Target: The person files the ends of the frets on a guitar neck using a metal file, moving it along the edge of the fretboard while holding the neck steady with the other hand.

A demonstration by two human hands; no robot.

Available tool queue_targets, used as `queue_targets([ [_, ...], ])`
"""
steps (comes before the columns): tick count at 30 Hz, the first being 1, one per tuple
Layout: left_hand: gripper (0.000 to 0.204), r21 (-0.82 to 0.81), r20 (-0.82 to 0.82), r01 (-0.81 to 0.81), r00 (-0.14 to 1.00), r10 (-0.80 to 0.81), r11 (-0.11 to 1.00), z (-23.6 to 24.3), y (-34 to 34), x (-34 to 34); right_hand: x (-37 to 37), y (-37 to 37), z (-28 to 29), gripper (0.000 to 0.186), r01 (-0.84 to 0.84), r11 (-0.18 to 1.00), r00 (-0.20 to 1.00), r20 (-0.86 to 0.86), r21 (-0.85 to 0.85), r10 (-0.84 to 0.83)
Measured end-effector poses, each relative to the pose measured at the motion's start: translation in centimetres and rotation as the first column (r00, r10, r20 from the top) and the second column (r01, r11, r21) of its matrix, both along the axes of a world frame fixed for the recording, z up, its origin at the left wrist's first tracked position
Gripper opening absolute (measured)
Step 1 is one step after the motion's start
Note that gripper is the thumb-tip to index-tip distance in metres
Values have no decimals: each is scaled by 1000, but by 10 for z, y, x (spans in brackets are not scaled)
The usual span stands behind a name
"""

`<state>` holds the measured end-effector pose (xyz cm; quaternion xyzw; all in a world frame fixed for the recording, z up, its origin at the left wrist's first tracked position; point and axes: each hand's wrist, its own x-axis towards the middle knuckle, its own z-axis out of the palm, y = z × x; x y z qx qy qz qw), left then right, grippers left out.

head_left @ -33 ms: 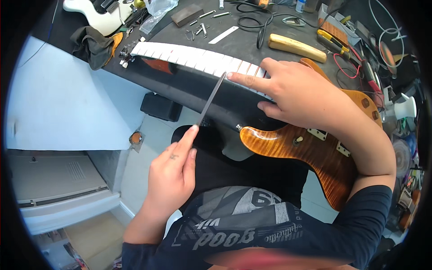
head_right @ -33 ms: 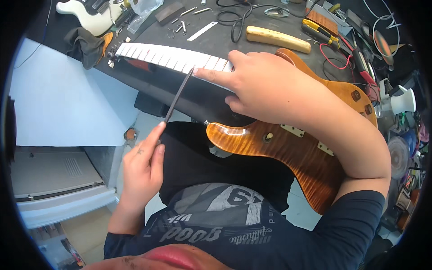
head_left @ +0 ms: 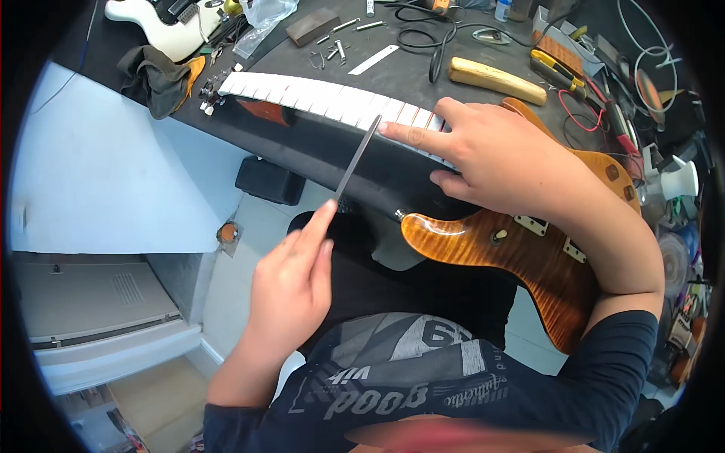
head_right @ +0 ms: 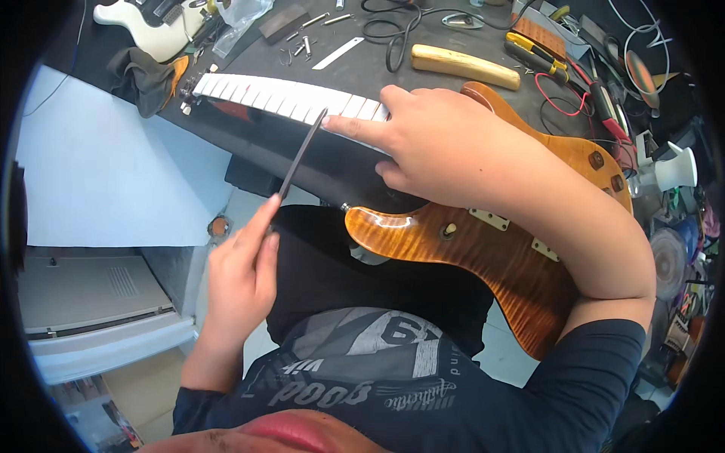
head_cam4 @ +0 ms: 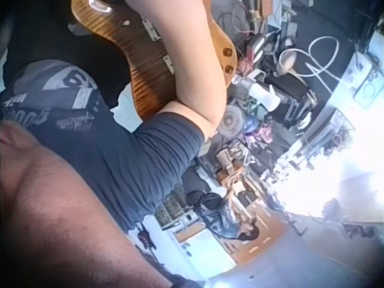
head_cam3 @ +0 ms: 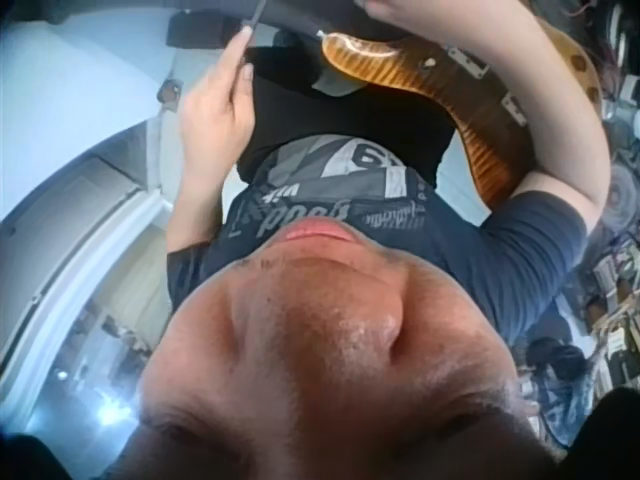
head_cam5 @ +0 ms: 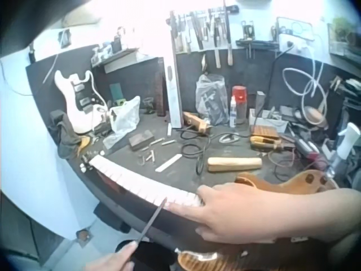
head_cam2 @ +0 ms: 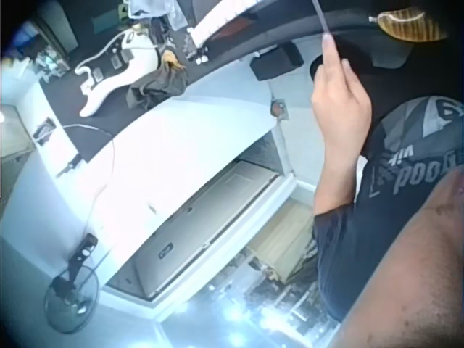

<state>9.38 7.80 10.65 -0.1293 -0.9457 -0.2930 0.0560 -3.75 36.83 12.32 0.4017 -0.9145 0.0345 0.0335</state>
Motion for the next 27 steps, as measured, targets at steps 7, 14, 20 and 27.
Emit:
queue_targets([
  [7,39,29,4,51,999,-51,998,13,41,-88,-2,5,-2,70,4,1000,1000,-23,-16,-4],
  [14,44,72,-23,15,1000,-14,997,-7,3,-11,1,-4,1,70,4,1000,999,41,9,-5],
  [20,41,87,-32,58,998,-55,995,12,22,-99,-3,2,-1,70,-3,1000,1000,0,-22,3],
  [27,46,101,26,6,1000,-9,995,8,-1,0,3,2,-3,75,17,1000,999,29,-1,-17],
])
